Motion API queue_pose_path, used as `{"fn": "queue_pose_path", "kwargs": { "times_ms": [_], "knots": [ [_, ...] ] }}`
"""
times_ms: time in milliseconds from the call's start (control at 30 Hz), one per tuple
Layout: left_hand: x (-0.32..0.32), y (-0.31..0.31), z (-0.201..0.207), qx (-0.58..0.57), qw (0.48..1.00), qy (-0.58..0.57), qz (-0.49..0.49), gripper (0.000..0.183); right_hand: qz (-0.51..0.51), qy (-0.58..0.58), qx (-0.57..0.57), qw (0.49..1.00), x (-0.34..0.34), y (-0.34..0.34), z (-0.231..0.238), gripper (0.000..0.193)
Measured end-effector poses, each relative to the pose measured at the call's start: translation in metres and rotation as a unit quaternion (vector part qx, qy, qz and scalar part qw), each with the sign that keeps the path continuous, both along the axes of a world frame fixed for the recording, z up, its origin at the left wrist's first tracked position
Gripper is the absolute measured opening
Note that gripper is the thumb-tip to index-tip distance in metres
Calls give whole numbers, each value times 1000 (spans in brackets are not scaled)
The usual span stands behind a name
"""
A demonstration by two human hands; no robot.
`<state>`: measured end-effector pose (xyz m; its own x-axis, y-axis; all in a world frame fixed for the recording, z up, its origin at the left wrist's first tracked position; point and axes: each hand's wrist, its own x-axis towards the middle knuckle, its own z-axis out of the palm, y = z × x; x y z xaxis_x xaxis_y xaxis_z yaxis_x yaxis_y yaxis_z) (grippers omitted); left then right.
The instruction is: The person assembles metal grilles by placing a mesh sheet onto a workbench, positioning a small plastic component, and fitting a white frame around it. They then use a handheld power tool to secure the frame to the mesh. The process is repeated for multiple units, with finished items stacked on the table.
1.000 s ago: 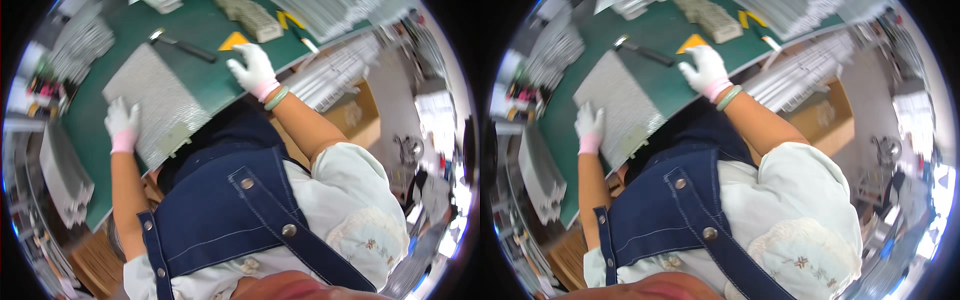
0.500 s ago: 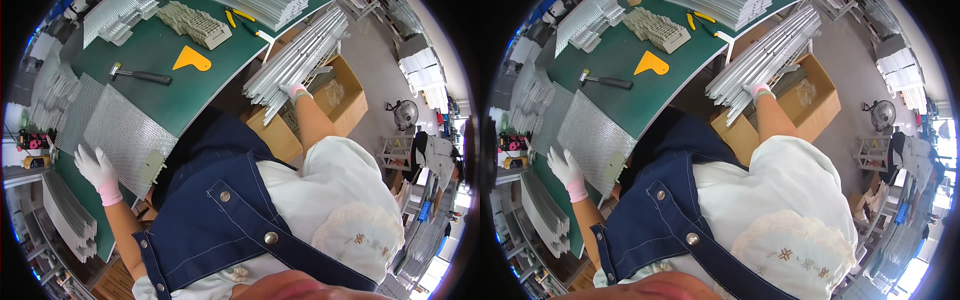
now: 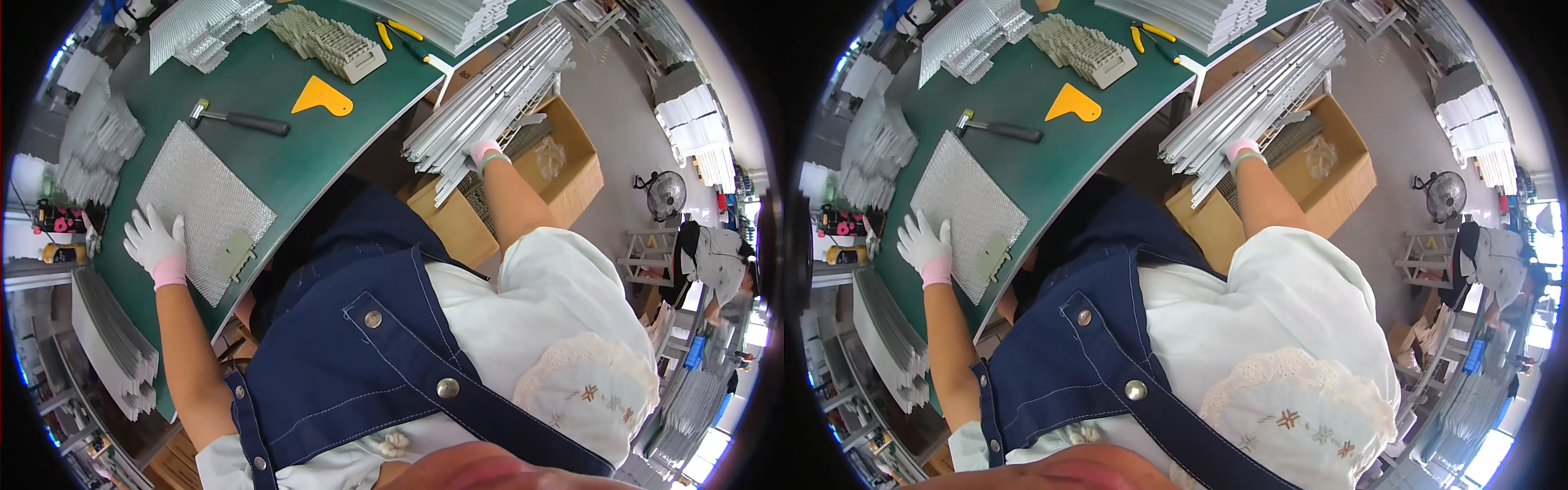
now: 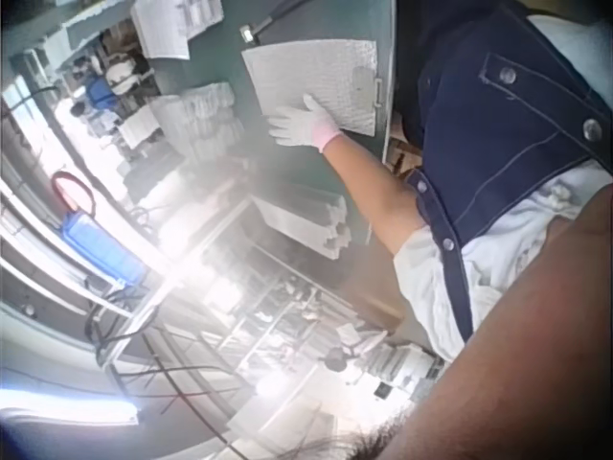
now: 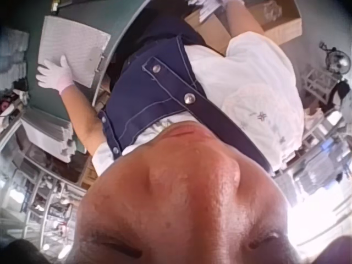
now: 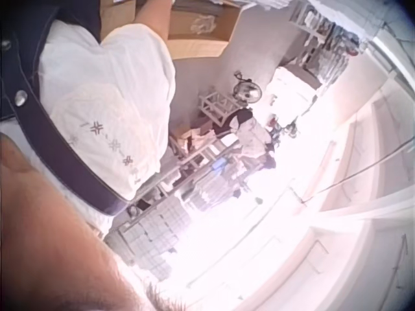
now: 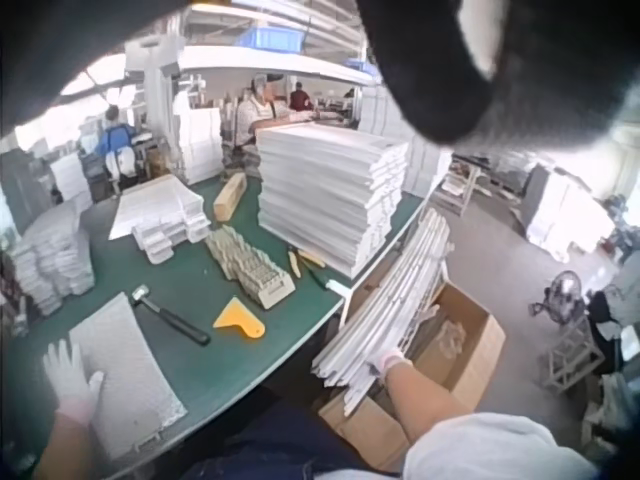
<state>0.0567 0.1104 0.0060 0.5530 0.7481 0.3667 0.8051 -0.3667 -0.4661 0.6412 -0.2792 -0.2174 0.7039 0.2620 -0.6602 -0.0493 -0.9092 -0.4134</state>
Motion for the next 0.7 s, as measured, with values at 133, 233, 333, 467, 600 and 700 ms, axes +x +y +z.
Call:
{"fn": "queue_pose_path", "kwargs": {
  "times_ms": [133,233,333,467,600,700],
  "knots": [
    [-18,-10,21,58,989,-121,-63,69,-217,106,266,933,-47,-5,46,25],
    [9,-63,54,-7,947,-217,-237,63,-156,385,542,730,-82,-5,111,27],
    [58,-133,51,-236,858,-203,-409,64,38,417,518,746,-176,28,222,24],
    [104,-203,40,-592,529,-440,-420,89,155,468,488,720,-288,74,271,46],
    [63,-170,68,-551,213,-692,-415,62,-5,449,686,573,-242,100,238,44],
    [-17,-132,130,-418,301,-729,-451,55,21,47,658,752,-136,40,230,23]
  ]
}}
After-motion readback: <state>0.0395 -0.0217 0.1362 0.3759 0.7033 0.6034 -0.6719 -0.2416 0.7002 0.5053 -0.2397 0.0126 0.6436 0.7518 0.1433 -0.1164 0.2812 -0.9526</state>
